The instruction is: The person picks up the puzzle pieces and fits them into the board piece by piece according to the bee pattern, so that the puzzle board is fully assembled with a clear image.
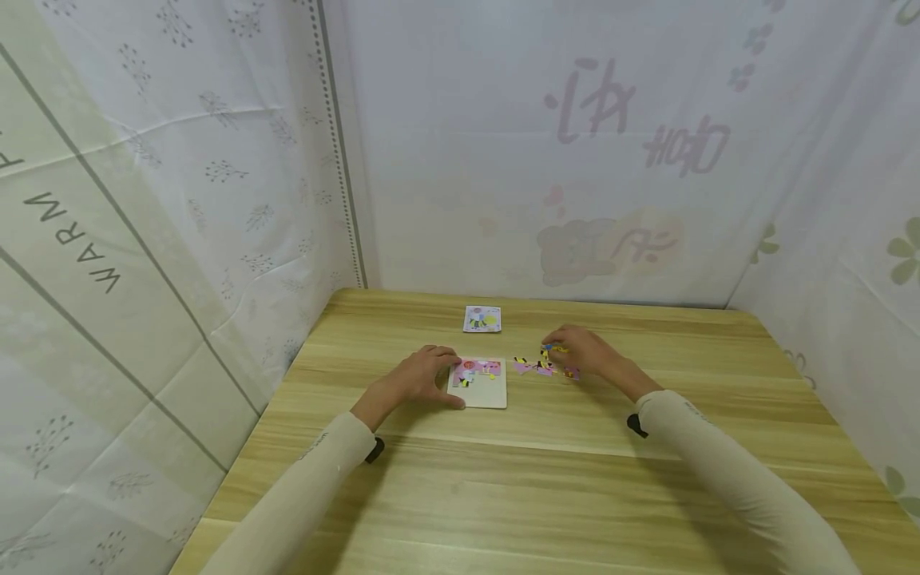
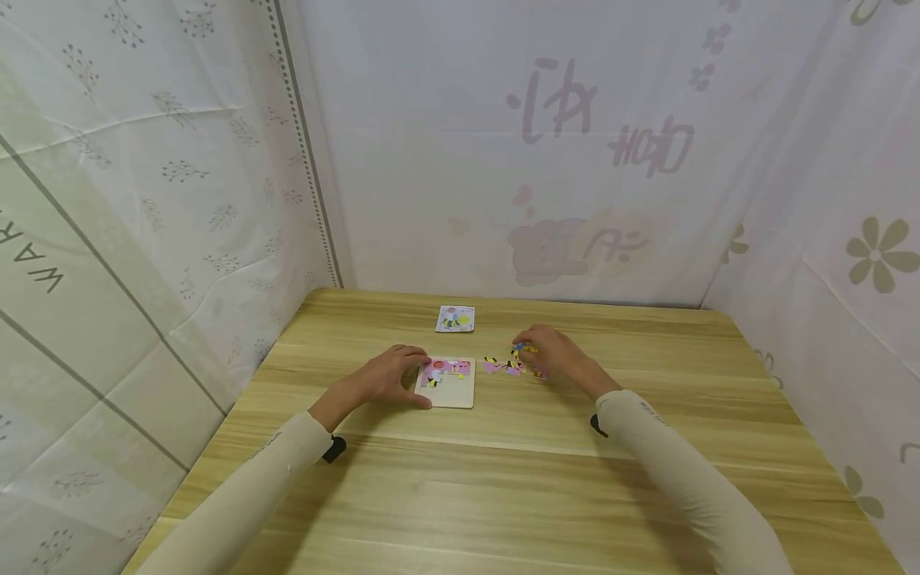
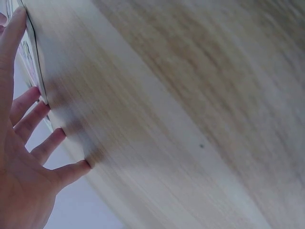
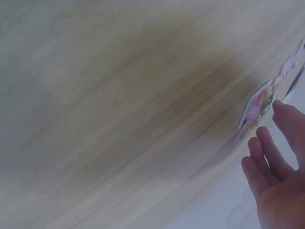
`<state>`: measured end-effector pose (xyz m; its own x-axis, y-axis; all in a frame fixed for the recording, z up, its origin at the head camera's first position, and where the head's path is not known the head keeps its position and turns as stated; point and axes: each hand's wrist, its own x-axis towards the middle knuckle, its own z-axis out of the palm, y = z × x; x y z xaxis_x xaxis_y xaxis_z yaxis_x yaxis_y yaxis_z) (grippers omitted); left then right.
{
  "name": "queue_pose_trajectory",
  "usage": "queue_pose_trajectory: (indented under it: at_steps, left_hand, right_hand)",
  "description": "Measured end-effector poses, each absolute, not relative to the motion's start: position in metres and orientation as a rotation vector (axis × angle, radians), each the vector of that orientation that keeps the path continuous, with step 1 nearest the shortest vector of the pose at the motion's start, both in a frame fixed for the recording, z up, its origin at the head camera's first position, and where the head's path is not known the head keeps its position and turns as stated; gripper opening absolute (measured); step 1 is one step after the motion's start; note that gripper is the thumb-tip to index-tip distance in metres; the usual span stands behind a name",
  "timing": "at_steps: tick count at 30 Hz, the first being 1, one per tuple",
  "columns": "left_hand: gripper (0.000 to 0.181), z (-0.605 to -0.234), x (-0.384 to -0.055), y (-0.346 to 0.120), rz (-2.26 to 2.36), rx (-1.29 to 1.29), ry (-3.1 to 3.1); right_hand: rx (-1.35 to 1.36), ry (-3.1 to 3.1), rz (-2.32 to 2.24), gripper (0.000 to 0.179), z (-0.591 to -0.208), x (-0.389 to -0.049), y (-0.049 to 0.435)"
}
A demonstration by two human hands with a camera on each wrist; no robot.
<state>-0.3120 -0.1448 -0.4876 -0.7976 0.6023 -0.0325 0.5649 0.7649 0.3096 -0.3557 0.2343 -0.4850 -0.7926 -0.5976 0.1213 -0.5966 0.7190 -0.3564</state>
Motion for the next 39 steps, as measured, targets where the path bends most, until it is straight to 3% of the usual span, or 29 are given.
queue_pose_trajectory:
  at_steps: [8,23,39]
  left_hand:
    - [0.092,-0.487,-0.311,-0.144,0.431,0.936,2.827]
    - [0.092,-0.487,-0.310,-0.143,0.457,0.947,2.824]
    - [0.091,-0.484,-0.310,-0.143,0.437,0.928,2.820]
  right_hand:
    - [-1.142,2.911,-0.568,0.023,-0.491,-0.360,0.239]
    - [-1.050,2.898,-0.600,0.024,-0.488,-0.352,0.225]
    - [-1.252,2.870,-0.575,0.023,-0.479,-0.347,0.195]
